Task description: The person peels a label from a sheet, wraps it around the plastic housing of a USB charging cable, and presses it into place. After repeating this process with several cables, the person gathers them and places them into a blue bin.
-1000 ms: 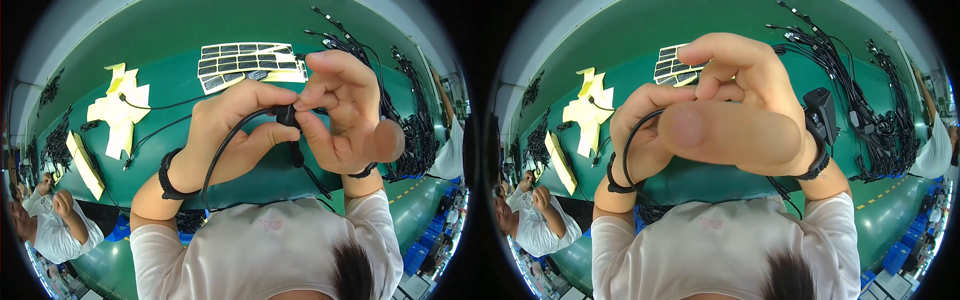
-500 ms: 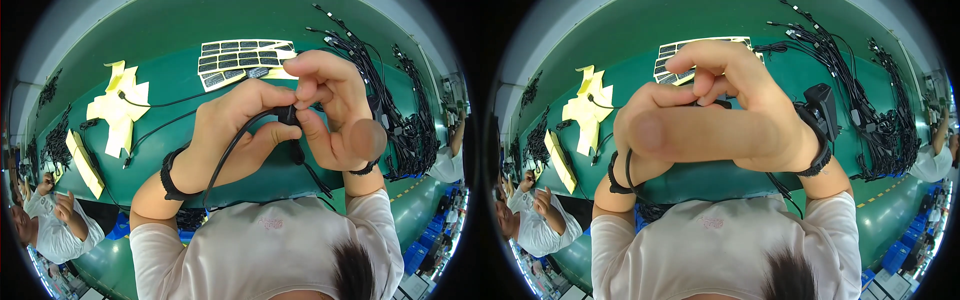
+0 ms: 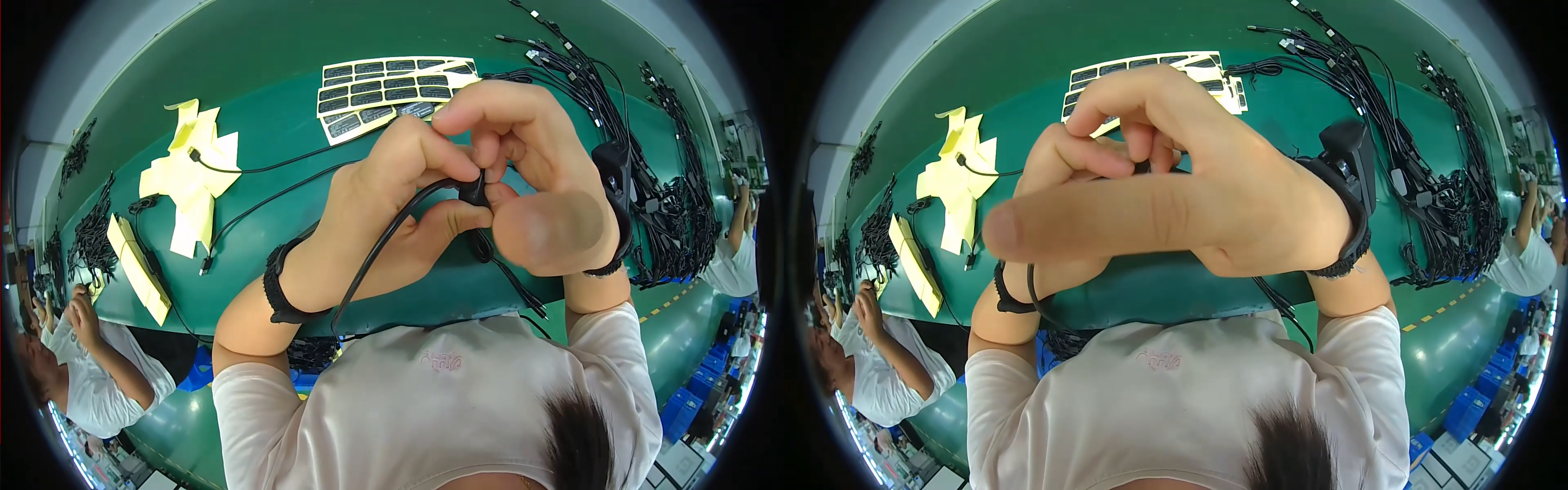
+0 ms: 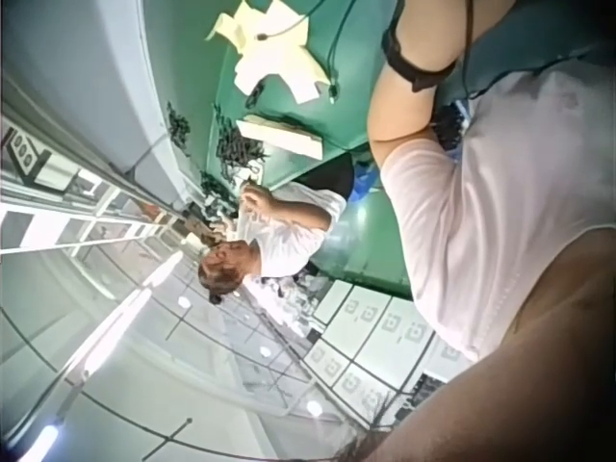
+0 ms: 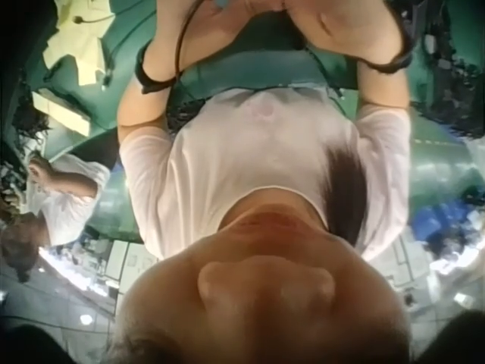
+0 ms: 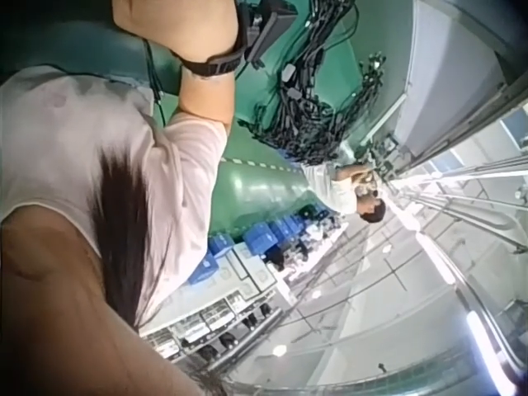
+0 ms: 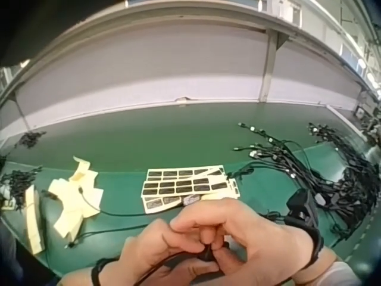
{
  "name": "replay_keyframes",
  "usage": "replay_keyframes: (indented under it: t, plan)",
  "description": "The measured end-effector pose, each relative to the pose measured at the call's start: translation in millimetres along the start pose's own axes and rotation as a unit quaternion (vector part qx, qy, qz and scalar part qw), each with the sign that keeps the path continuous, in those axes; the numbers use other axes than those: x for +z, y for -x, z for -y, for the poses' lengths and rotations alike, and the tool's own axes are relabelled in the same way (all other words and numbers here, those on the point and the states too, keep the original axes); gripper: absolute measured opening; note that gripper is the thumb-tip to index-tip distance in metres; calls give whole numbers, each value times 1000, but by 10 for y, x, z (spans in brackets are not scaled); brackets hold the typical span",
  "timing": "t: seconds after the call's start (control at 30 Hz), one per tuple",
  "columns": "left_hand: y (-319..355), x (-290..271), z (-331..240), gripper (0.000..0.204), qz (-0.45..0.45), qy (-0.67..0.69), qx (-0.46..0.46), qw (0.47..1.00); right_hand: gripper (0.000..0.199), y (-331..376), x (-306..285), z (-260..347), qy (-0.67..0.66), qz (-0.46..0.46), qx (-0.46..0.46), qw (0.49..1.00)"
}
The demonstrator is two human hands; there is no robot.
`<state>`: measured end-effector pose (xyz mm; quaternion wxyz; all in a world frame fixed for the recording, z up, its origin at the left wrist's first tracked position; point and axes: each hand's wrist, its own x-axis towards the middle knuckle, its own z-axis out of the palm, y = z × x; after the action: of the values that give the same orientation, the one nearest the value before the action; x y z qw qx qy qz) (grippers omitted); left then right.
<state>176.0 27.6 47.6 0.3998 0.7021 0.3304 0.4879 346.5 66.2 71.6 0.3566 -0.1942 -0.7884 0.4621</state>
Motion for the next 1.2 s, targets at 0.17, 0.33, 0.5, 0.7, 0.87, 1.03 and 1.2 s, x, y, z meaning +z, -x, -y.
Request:
replay_keyframes:
  t: [0.17,0.33,0.5,0.7,0.87,1.03,1.2]
  plan:
    - [-8,4,30,36,11,-27,24,999,49,-40,-3,15,-23,18,30,999]
    - [33,10,31,35,12,31,-40,999,52,-54,-6,46,-43,25,46,998]
    - [-37,1,2,34,-2,-13,-24,1000,56,-40,-27,60,-53,24,57,997]
    - [-55,7,-13,36,-4,45,-50,998,60,-18,-30,94,-57,20,56,997]
    - [-63,-5,-26,35,2,23,-62,998,56,27,-44,112,-60,5,63,996]
    - [-101,-61,22,36,0,73,-46,996,55,-67,-208,1,130,-39,-118,984]
    - [-3,-8,52,35,-26,140,-55,988,45,-43,-322,-7,295,-22,-182,938]
